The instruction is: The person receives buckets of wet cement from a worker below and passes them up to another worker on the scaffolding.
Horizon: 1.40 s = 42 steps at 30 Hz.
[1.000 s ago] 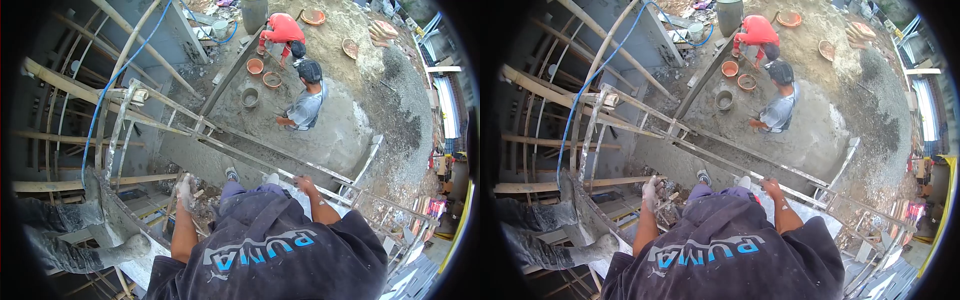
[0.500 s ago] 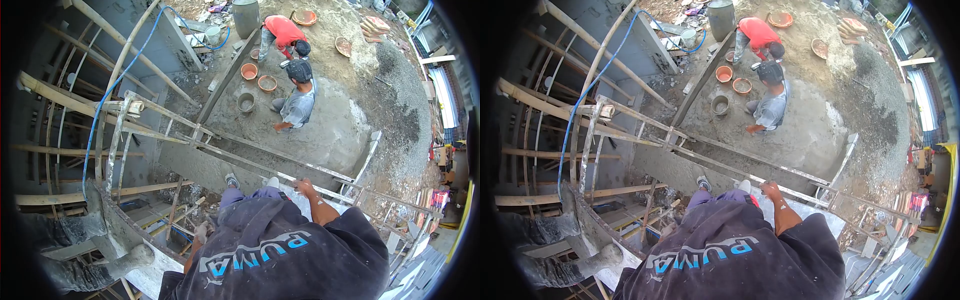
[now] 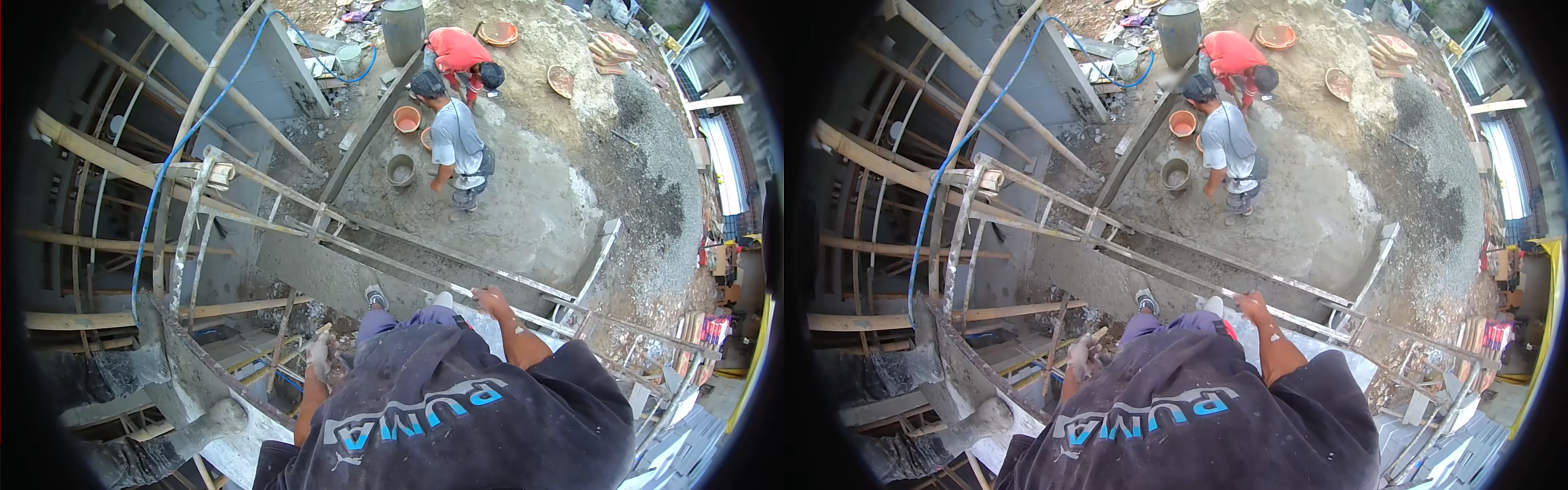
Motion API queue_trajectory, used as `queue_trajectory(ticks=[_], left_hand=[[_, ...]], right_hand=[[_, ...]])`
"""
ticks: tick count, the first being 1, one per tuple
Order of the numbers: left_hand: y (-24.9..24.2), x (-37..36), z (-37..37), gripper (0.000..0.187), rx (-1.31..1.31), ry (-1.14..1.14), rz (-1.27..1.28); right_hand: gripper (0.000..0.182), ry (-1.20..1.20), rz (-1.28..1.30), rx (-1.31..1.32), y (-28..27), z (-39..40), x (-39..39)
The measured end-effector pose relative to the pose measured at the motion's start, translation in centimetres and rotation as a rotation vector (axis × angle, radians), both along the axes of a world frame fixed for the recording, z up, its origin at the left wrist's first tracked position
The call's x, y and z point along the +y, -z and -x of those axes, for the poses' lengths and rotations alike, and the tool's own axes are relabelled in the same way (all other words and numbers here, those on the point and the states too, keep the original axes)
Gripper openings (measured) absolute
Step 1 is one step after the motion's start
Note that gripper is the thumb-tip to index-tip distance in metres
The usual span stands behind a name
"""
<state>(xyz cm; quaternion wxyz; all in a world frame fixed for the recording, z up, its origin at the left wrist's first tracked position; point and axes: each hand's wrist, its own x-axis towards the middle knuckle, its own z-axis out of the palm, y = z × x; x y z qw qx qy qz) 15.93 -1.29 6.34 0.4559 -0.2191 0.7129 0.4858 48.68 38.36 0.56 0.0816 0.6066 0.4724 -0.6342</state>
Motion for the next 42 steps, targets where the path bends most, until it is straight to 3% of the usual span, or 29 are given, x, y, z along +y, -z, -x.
queue_trajectory(ticks=[1, 4, 9, 16, 20, 24, 25, 28, 34, 40, 42], left_hand=[[0.7, 0.9, 0.9, 0.021, 0.040, -0.020, -0.071], [-4.1, 6.2, 1.7, 0.019, 0.150, -0.128, -0.044], [-2.2, 5.3, 2.2, 0.018, 0.081, -0.041, -0.037], [4.0, -2.6, -1.2, 0.022, -0.086, -0.070, 0.153], [5.6, -5.7, -1.2, 0.025, -0.137, -0.011, 0.206], [6.6, -3.7, 0.9, 0.025, -0.072, -0.017, 0.198], [2.4, -0.3, 2.0, 0.022, -0.092, 0.061, 0.248], [2.6, 2.8, 4.7, 0.021, -0.070, 0.005, 0.189], [8.1, 7.1, 11.6, 0.020, -0.066, 0.147, 0.171], [16.4, 13.6, 17.2, 0.023, -0.124, 0.370, 0.133], [20.0, 16.3, 17.4, 0.023, -0.024, 0.407, 0.080]], right_hand=[[0.040, -0.041, -0.065, 0.041, -0.3, 1.4, 0.8], [0.041, 0.082, -0.094, 0.128, -3.8, 4.9, 1.5], [0.044, 0.053, -0.052, 0.091, -1.4, 3.4, 1.0], [0.037, 0.133, 0.145, -0.187, 1.5, -5.6, -4.6], [0.032, 0.172, 0.204, -0.224, -0.5, -7.2, -6.7], [0.036, 0.126, 0.236, -0.243, -1.5, -3.1, -5.7], [0.036, 0.098, 0.210, -0.188, -1.4, -2.0, -5.1], [0.036, 0.058, 0.149, -0.201, -3.2, 5.0, -2.6], [0.043, 0.062, 0.047, -0.027, -4.7, 14.7, -1.7], [0.047, 0.041, 0.221, -0.068, -2.9, 17.8, -7.2], [0.045, 0.063, 0.294, -0.109, -1.7, 17.5, -9.8]])
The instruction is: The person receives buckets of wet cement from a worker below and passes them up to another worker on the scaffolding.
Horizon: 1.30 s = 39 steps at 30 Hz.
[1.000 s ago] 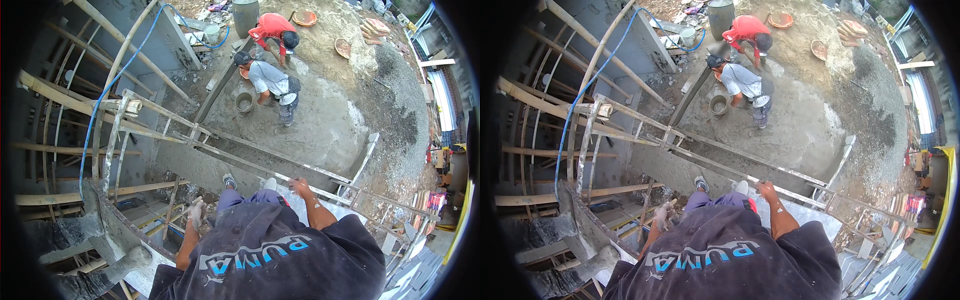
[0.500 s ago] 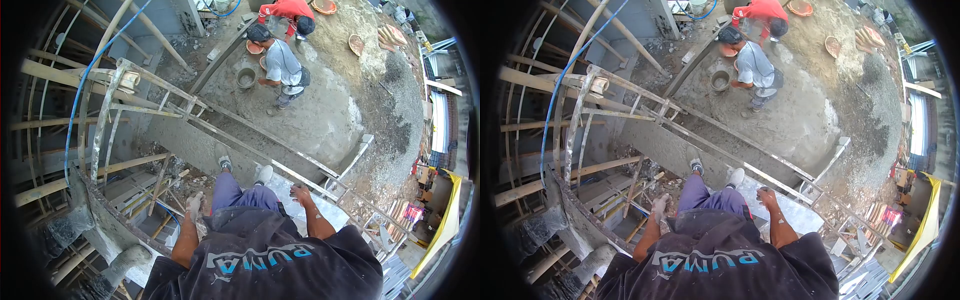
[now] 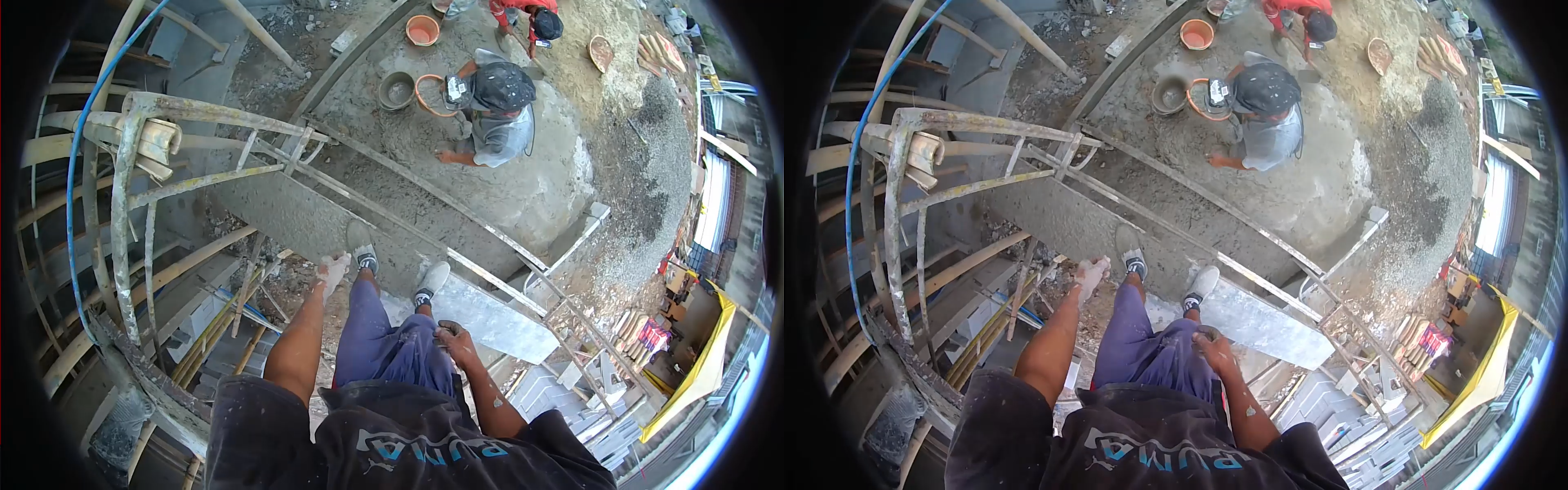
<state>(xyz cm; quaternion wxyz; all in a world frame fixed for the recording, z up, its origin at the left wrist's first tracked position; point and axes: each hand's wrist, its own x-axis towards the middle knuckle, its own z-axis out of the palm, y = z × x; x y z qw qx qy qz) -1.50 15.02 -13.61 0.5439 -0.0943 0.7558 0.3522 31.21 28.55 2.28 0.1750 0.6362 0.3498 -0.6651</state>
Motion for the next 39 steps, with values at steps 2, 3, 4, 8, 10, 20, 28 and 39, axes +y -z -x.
queue_trajectory(ticks=[2, 3, 4, 8, 10, 20, 28, 39], left_hand=[[3.6, 2.7, 0.3, 0.025, 0.043, 0.062, -0.057], [5.2, 4.1, 0.1, 0.027, 0.037, 0.100, -0.079], [6.7, 5.6, -0.3, 0.029, 0.088, 0.139, -0.100], [9.9, 13.2, -2.3, 0.043, 0.167, 0.321, -0.083], [16.8, 16.3, -5.2, 0.052, 0.335, 0.259, -0.269], [16.4, 33.6, -13.0, 0.040, 0.283, 0.257, -0.546], [3.3, 22.9, -10.8, 0.027, 0.040, -0.150, -0.279], [-12.6, 12.4, -14.4, 0.018, -0.154, -0.239, -0.307]], right_hand=[[0.041, 0.015, 0.091, -0.060, 1.6, -0.9, -2.8], [0.039, 0.007, 0.103, -0.067, 2.2, -1.6, -4.5], [0.037, -0.001, 0.115, -0.076, 2.7, -2.3, -6.2], [0.037, -0.345, -0.111, -0.209, 1.4, -0.2, -7.1], [0.043, -0.258, -0.105, -0.248, 2.5, -1.4, -8.8], [0.044, -0.295, -0.106, -0.404, 4.2, -6.5, -12.8], [0.052, -0.388, -0.227, -0.363, 3.2, -6.5, -12.0], [0.058, -0.420, -0.320, -0.256, 2.4, -9.1, -9.8]])
